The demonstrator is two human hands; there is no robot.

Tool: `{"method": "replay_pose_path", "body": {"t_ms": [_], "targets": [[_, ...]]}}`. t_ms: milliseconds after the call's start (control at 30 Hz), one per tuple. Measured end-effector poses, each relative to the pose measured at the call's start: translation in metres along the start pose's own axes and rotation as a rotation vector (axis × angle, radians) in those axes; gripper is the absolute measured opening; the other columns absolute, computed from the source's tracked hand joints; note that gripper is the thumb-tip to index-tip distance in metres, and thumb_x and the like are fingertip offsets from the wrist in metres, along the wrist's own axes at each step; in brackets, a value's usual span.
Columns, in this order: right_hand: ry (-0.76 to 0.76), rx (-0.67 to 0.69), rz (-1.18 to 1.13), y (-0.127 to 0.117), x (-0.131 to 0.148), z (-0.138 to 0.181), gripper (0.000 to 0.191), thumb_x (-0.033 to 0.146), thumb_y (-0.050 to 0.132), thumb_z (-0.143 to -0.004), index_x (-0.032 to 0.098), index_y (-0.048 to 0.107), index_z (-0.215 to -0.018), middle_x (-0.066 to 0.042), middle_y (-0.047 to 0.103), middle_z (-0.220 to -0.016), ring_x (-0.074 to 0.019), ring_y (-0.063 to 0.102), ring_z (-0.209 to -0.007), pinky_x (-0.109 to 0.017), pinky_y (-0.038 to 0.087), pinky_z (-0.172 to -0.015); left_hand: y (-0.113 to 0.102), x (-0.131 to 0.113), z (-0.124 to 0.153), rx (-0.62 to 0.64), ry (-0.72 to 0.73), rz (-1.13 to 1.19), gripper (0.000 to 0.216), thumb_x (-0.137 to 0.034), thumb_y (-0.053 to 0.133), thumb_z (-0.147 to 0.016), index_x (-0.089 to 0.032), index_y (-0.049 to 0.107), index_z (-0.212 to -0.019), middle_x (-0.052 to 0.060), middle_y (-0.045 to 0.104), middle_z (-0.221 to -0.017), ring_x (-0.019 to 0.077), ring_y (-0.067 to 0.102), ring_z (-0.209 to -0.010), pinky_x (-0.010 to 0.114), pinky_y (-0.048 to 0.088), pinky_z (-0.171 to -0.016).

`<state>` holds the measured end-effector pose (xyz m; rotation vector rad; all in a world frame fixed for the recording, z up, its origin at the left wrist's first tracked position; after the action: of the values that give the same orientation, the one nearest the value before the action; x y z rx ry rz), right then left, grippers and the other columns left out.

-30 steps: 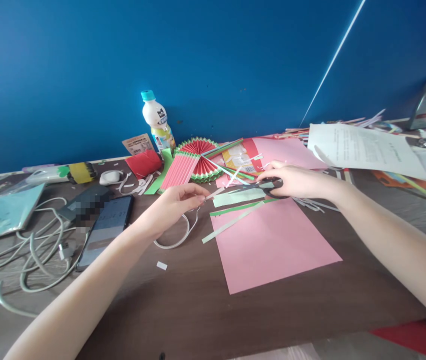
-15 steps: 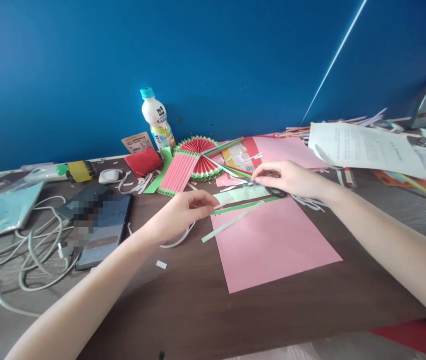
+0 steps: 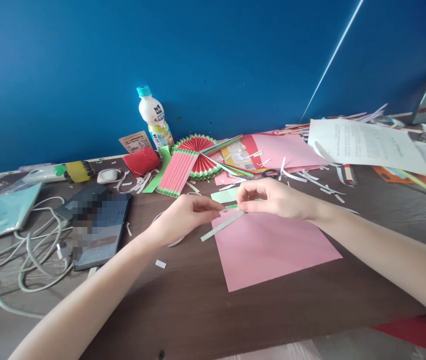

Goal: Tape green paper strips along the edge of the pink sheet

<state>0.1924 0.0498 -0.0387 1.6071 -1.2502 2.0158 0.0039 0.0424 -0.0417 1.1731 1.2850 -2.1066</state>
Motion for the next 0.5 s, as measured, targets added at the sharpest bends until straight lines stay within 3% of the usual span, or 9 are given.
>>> {"method": "replay_pose_path", "body": {"t_ms": [133, 300, 500], "targets": [[0.011, 0.024, -0.027, -0.005, 0.002, 0.001, 0.015, 0.031, 0.056, -0.079, 0.017, 0.054, -0.074, 0.001, 0.052, -0.072, -0.011, 0.047, -0.069, -0.027, 0.037, -0.067, -0.003, 0.005, -0.003, -0.04, -0.011, -0.023, 0.027, -0.034, 0.057, -0.075, -0.02, 0.069, -0.095, 0.002, 0.071, -0.095, 0.0208, 0.063, -0.088, 0.032, 0.045, -0.082], [0.081, 0.018, -0.061, -0.022, -0.001, 0.002, 0.016, 0.031, 0.058, -0.078, 0.016, 0.054, -0.072, 0.001, 0.052, -0.07, -0.0094, 0.047, -0.063, -0.025, 0.035, -0.06, -0.005, 0.007, -0.002, -0.189, 0.06, -0.189, 0.022, -0.028, 0.052, -0.078, -0.02, 0.067, -0.091, 0.002, 0.069, -0.095, 0.0189, 0.062, -0.086, 0.031, 0.046, -0.08], [0.266, 0.114, 0.009, -0.025, -0.021, -0.003, 0.016, 0.031, 0.059, -0.076, 0.016, 0.056, -0.073, 0.002, 0.049, -0.064, -0.0074, 0.043, -0.054, -0.023, 0.032, -0.052, 0.018, 0.0, 0.003, -0.242, 0.211, -0.43, 0.029, -0.01, 0.041, -0.079, -0.018, 0.067, -0.09, 0.002, 0.066, -0.086, 0.0147, 0.061, -0.078, 0.026, 0.046, -0.073]]}}
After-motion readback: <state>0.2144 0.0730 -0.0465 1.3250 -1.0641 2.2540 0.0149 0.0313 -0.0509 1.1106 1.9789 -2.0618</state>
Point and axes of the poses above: each hand's wrist, its own z-axis away from the middle knuckle, its own y-axis out of the palm, x = y × z, the point moved 3 cm from there along -z, towards the middle knuckle
